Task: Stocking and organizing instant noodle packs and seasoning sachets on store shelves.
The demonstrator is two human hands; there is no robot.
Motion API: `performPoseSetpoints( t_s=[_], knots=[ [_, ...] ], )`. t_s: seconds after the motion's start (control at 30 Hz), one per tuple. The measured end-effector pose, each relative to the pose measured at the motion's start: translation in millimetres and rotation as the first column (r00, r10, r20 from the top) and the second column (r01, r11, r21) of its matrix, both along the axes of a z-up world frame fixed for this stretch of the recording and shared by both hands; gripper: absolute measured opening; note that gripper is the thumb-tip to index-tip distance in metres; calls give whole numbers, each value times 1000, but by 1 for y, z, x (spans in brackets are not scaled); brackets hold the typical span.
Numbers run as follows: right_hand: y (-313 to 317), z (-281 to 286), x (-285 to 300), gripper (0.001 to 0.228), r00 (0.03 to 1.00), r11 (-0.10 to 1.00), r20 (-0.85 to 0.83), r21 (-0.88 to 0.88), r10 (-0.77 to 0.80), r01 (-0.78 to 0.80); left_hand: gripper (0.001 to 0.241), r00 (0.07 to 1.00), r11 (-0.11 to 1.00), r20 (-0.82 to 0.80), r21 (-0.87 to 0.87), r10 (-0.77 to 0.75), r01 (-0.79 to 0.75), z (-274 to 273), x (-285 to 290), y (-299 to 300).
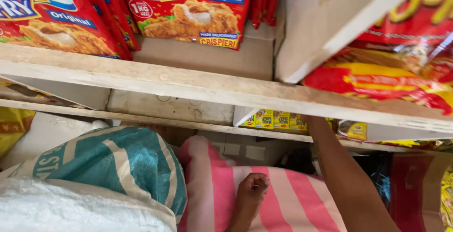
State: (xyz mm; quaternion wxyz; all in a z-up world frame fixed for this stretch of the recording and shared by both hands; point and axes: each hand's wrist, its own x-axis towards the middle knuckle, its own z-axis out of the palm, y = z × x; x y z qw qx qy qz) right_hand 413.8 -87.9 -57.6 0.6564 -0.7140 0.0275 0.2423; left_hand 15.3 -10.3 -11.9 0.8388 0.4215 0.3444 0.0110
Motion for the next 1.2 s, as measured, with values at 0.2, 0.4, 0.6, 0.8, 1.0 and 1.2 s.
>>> performPoseSetpoints(
  t_s=[0.2, 0.4, 0.6, 0.8, 1.0, 1.2],
  knots=[
    [6, -26, 16, 10, 999, 995, 22, -90, 42, -39, 14, 1000, 998, 13, -56, -20, 21, 7, 0, 3],
    [13, -7, 4, 13, 996, 983, 57, -174, 67, -56, 13, 999, 994, 39, -109, 15, -11, 9, 1, 3],
    [3, -18, 11, 16, 991, 968, 101, -246, 85, -58, 13, 999, 997, 36, -71, -27, 29, 27, 1, 9],
    [-16, -59, 28, 20, 982, 948, 163, -314, 100, -45, 14, 999, 988, 39, -158, 5, 1, 11, -1, 3],
    [-7, -21, -38, 23, 969, 922, 218, -386, 115, -22, 13, 997, 992, 70, -125, 12, -4, 10, 0, 6],
    [-42, 62, -108, 27, 950, 906, 305, -417, 70, 68, 12, 996, 997, 68, -33, -63, 65, -9, 1, 8]
  ],
)
